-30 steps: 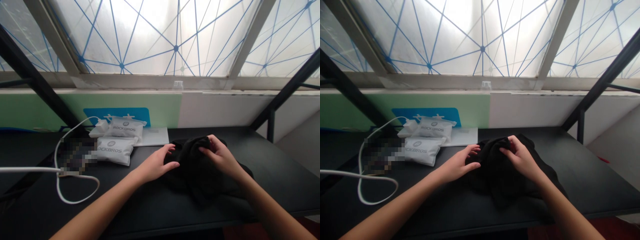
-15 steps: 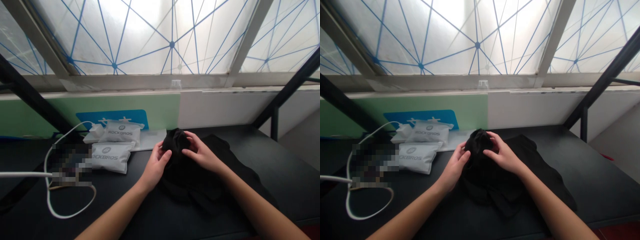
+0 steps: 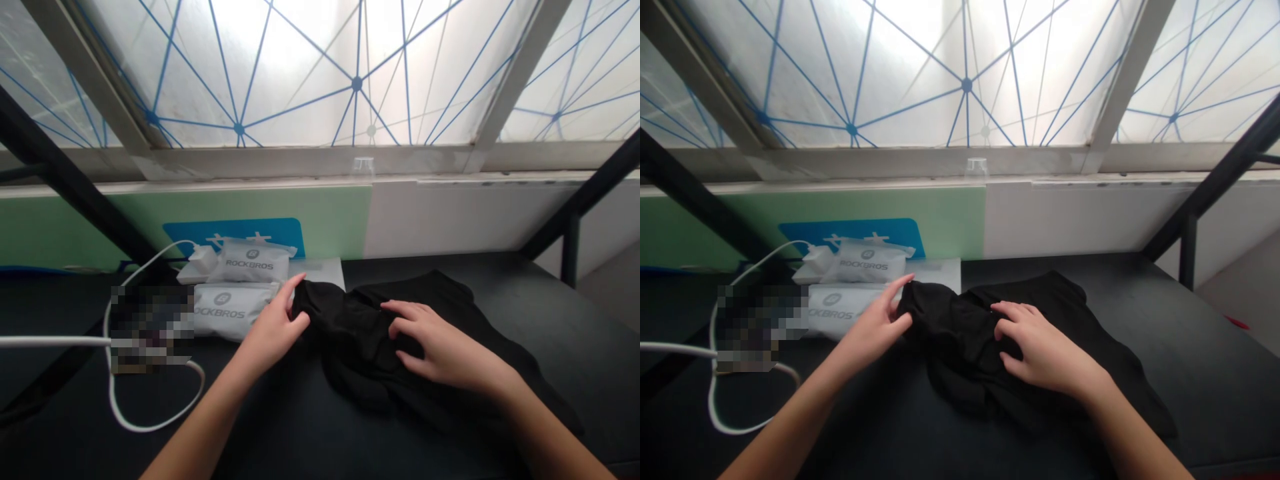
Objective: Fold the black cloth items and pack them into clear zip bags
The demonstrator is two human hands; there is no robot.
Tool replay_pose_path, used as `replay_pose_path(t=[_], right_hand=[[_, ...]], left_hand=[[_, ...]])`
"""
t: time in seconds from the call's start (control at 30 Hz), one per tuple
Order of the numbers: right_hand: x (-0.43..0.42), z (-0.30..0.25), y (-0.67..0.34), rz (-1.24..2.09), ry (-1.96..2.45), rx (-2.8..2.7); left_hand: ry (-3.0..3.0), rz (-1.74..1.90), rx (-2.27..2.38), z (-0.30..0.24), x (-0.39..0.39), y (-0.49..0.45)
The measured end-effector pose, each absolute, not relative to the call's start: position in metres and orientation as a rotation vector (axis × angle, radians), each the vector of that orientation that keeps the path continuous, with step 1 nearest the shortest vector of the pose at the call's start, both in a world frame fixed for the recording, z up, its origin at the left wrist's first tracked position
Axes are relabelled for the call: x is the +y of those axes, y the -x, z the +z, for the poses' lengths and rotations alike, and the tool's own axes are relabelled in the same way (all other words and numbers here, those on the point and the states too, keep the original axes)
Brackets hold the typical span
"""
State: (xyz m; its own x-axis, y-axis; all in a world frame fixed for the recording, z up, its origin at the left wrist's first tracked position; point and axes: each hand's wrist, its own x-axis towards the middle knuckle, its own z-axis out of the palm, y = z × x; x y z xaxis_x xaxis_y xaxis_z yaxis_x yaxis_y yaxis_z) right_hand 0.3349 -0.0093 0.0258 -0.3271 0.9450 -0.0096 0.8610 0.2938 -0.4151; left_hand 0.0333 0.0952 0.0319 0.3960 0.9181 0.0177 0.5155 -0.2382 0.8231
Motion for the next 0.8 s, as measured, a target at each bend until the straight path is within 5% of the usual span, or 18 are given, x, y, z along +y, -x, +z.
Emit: replay_pose_path(t=[0.3, 0.6, 0.8], right_hand=[[-0.048, 0.021, -0.337, 0.492, 1.732, -2.271], [-0.061, 0.018, -0.362, 0.589, 1.632, -1.929], [-0.054, 0.051, -0.394, 0.208, 1.661, -1.329]], left_hand=[[-2.907, 0.481, 1.151, 0.023, 0.087, -0.036], [-2.552, 0.788, 0.918, 0.041, 0.087, -0.046], [-2.138, 0.817, 0.885, 0.084, 0.054, -0.065]])
